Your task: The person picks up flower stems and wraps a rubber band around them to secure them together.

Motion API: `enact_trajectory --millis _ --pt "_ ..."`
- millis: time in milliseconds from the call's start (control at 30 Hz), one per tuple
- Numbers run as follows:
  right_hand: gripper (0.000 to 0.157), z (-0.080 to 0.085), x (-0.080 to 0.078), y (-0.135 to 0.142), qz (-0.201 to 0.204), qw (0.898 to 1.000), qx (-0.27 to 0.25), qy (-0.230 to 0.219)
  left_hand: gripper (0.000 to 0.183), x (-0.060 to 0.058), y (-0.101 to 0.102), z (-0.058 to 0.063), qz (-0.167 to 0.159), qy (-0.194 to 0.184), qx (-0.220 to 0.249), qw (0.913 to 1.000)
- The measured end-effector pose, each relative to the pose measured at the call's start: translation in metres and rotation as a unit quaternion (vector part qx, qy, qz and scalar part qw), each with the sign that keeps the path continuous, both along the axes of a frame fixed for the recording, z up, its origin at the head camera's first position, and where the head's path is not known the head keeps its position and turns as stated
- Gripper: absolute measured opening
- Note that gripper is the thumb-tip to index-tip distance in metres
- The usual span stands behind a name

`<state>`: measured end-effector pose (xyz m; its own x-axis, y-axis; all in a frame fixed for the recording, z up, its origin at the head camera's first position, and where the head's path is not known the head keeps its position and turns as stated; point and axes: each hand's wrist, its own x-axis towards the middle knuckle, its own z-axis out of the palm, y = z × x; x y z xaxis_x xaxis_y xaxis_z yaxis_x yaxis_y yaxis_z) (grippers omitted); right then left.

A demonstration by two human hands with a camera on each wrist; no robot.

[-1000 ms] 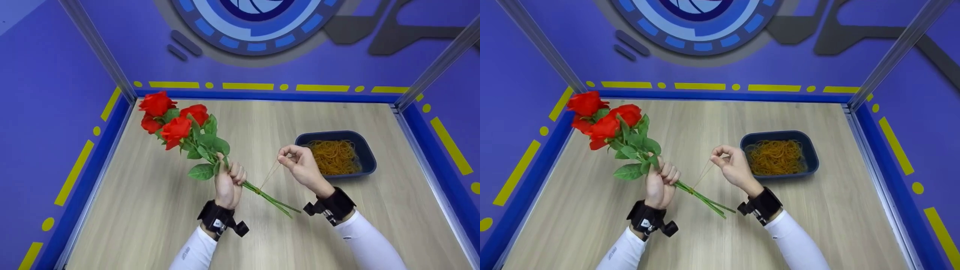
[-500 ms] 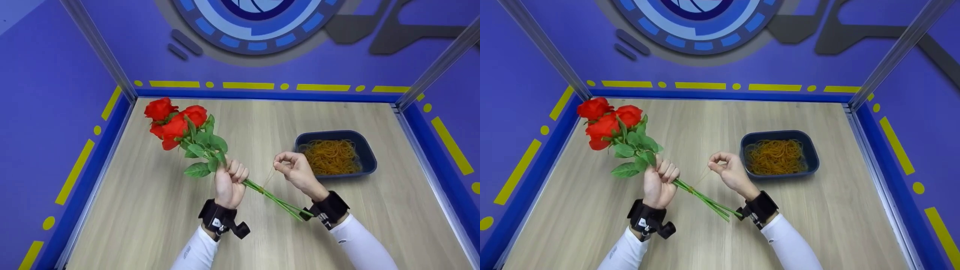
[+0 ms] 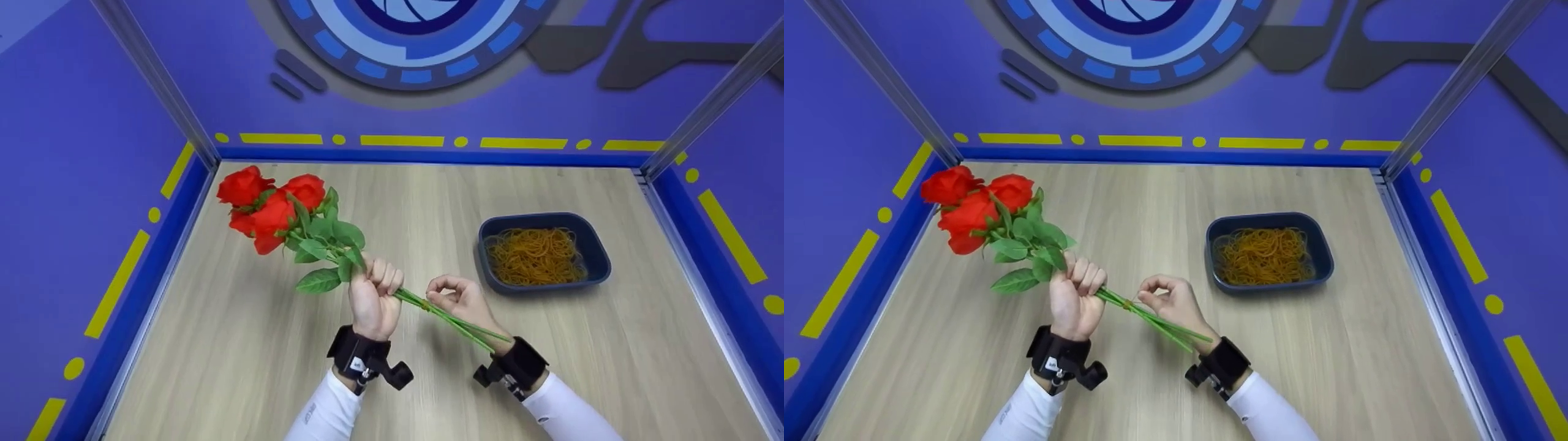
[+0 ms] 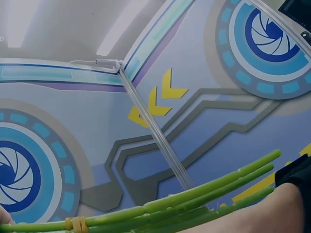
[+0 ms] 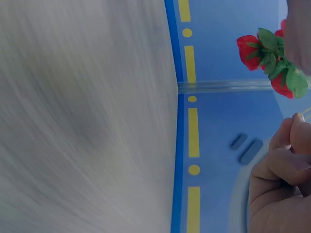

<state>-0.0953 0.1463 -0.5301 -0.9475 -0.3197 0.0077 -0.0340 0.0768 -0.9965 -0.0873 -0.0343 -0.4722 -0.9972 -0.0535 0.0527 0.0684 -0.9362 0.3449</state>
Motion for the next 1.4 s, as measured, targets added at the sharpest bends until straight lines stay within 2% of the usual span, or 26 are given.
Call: enact_trajectory --millis 167,333,500,600,700,900,1000,1233,1400 --pt "0.014 -0.006 0.017 -0.008 -0.013 1.0 -0.009 -0.004 0.052 -0.002 0.001 0.0 0.049 -0.004 -0.001 0.9988" --pt "0.01 -0.018 0.037 -0.011 -0.053 0.998 0.019 0.033 0.054 -0.007 -0.001 0.001 0.094 -0.009 -0.017 0.9954" --pt "0.015 -0.021 0.054 -0.009 -0.113 0.992 -0.039 0.032 0.055 -0.011 -0.005 0.002 0.119 -0.021 -0.014 0.9925" --pt "0.015 -0.02 0.061 -0.008 -0.122 0.989 -0.07 0.044 0.054 -0.014 -0.008 0.003 0.13 -0.019 -0.008 0.9913" --pt "0.014 -0.016 0.065 -0.004 -0.13 0.987 -0.079 0.04 0.054 -0.018 -0.011 0.004 0.136 -0.018 -0.001 0.9905" --pt "0.023 -0.002 0.07 0.004 -0.164 0.984 -0.062 -0.02 0.054 -0.022 -0.017 0.008 0.149 -0.03 0.007 0.9883" --pt "0.024 0.004 0.073 0.007 -0.172 0.983 -0.063 -0.033 0.052 -0.023 -0.021 0.008 0.158 -0.027 0.011 0.9871" --pt "0.018 0.018 0.081 0.013 -0.197 0.978 -0.067 -0.028 0.051 -0.024 -0.027 0.009 0.177 -0.022 -0.006 0.984" --pt "0.017 0.027 0.086 0.017 -0.194 0.977 -0.087 -0.013 0.053 -0.025 -0.029 0.007 0.185 -0.008 -0.018 0.9825"
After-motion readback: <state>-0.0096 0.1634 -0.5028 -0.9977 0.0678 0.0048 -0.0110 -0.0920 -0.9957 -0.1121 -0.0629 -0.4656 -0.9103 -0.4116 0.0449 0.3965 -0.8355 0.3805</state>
